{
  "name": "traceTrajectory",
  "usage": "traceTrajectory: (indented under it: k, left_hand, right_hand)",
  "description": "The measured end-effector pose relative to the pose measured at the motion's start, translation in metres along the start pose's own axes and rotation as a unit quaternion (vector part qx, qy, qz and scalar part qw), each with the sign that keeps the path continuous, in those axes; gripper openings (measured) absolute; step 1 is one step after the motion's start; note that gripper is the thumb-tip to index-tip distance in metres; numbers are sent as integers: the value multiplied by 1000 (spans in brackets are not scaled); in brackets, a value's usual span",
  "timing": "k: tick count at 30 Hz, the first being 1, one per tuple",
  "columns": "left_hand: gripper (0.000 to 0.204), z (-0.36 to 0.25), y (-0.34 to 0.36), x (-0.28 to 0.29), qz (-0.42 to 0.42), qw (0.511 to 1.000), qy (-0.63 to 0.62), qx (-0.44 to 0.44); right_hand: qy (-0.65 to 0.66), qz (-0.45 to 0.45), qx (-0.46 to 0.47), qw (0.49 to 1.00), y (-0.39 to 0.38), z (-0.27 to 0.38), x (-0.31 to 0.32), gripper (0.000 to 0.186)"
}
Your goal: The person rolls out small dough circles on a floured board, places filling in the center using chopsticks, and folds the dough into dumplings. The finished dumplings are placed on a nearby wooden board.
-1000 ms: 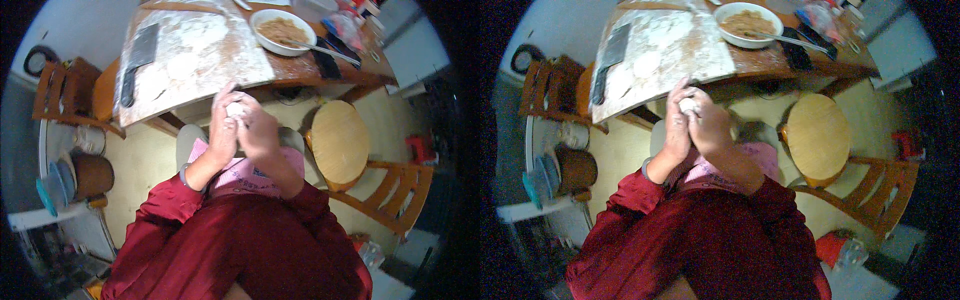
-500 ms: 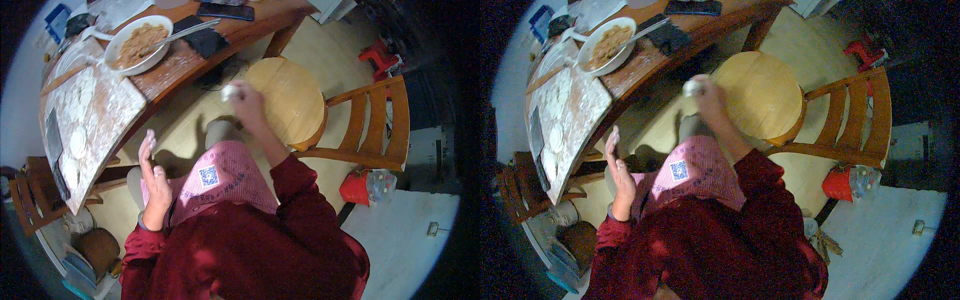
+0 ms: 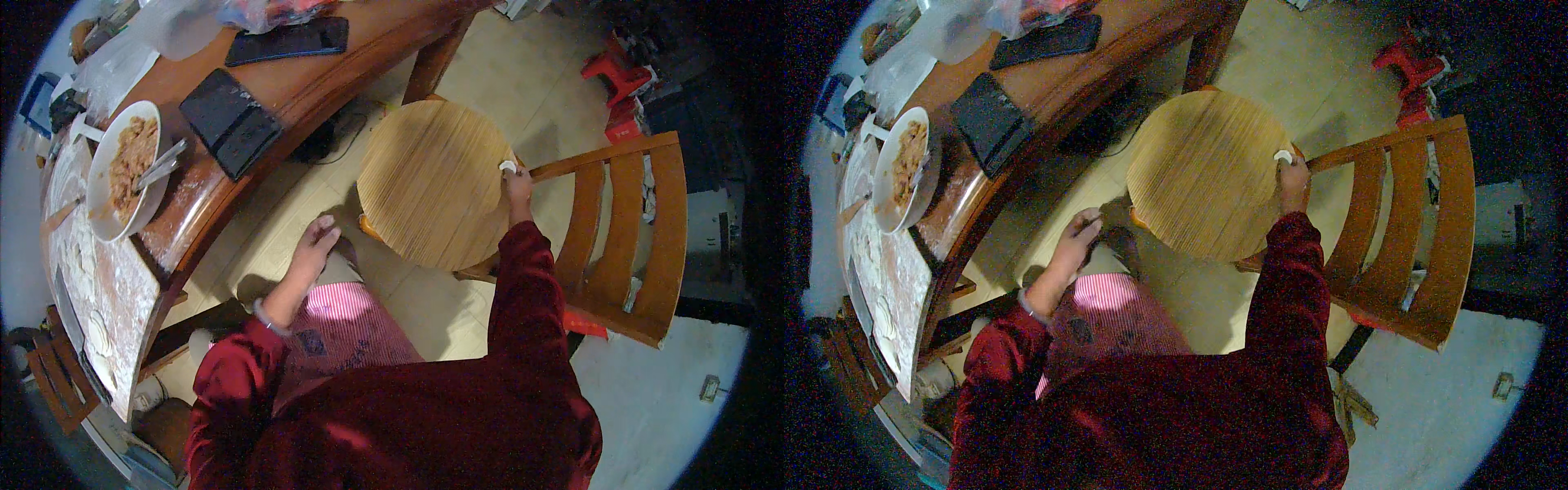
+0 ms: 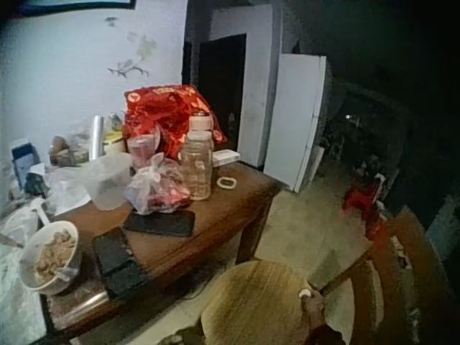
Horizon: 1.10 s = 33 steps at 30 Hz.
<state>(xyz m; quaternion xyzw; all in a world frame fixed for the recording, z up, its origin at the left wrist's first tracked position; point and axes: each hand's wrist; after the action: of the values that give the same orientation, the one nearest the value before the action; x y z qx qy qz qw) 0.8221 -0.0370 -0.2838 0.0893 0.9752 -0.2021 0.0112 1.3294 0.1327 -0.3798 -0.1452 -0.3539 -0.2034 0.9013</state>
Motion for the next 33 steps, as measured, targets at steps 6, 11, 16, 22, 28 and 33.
traceTrajectory:
  k: [6, 11, 16, 22, 28, 33]
  left_hand:
    - [56, 31, 87, -42, 33, 997, 3, 72]
    - [58, 49, 74, -43, 16, 995, -10, 99]
    - [47, 44, 55, -35, 7, 989, -91, 119]
    - [48, 14, 26, -33, -41, 992, -117, 8]
    - [52, -15, -20, -20, 6, 993, -102, -53]
    - [52, -23, -44, -6, 35, 998, -29, -39]
  right_hand:
    - [-63, 5, -25, 998, -23, 32, 2, 37]
    - [-108, 27, -8, 994, -36, 74, 9, 36]
    - [-38, 2, 165, 986, 15, 79, -37, 30]
    - [-92, 8, 231, 968, 79, 99, -107, 25]
    - [-136, -8, 212, 968, 73, 112, -119, 24]
    - [-113, 5, 187, 976, 79, 106, -126, 25]
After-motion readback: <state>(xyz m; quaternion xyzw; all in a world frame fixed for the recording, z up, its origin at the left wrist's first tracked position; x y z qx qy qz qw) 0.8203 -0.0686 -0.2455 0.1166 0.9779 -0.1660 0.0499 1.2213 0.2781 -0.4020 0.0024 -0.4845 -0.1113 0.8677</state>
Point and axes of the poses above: each hand's wrist, its own y-axis towards the middle knuckle, its own x-axis out of the back of the hand, z = x × y, and after that the axes turned 10 degrees about z, right-handed
